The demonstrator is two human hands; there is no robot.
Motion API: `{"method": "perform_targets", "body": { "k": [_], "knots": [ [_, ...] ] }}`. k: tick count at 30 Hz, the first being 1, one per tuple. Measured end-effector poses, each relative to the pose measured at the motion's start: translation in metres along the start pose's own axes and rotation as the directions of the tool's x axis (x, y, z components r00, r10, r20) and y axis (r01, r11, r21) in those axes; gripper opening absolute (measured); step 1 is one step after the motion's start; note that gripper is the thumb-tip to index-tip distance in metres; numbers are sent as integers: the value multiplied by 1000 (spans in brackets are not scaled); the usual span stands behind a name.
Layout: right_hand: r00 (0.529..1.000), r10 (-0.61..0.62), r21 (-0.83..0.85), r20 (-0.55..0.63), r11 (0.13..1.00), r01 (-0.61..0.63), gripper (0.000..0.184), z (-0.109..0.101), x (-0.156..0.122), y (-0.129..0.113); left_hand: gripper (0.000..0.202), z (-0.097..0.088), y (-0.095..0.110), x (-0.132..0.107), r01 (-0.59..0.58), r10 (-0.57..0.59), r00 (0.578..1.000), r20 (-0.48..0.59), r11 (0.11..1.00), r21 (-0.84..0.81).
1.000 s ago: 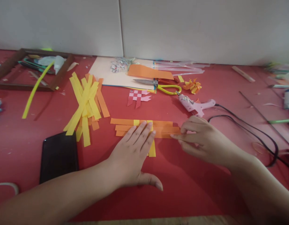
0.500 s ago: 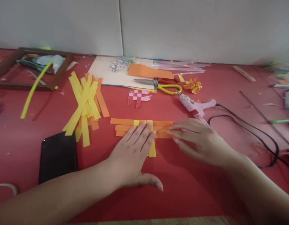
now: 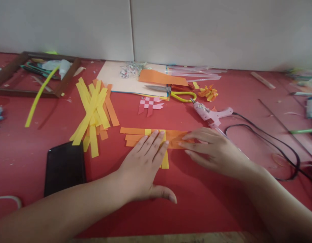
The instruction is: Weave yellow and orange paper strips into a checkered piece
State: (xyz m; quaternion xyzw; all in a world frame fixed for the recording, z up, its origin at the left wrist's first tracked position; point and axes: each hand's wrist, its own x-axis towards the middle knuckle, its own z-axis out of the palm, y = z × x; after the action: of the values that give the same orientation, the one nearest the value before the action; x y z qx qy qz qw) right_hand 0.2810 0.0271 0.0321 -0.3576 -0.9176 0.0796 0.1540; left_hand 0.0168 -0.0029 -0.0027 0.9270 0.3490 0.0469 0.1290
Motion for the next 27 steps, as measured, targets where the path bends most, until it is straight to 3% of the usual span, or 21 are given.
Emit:
{"method": "perform_targets", "body": {
  "k": [6, 11, 12, 15, 18, 20, 27],
  "knots": [
    [999, -4, 1, 35, 1000, 4, 24, 0, 1, 0, 113, -2, -2, -3, -26, 25, 999, -42, 999, -28],
    [1000, -22, 24, 20, 999, 22, 22, 1, 0, 0, 104, -29, -4, 0, -64, 55, 994, -99, 994, -90],
    [1000, -14, 30, 23, 999, 14, 22, 1, 0, 0, 98, -37, -6, 1, -56, 46, 989, -137, 995, -77],
    [1000, 4, 46, 22, 999, -5, 23, 0, 1, 0, 49, -58, -14, 3, 41, -50, 973, -226, 998, -44],
    [1000, 0, 54, 20, 999, -1, 23, -1, 2, -1, 25, -71, -23, 1, 93, -87, 983, -160, 995, 33],
    [1000, 2, 54, 20, 999, -3, 23, -1, 2, -1, 18, -72, -28, -3, 131, -119, 981, -152, 988, 77],
    [1000, -14, 26, 15, 1000, 14, 25, 1, 2, 0, 12, -49, -30, -24, 123, -111, 935, -337, 992, 15]
  ]
}}
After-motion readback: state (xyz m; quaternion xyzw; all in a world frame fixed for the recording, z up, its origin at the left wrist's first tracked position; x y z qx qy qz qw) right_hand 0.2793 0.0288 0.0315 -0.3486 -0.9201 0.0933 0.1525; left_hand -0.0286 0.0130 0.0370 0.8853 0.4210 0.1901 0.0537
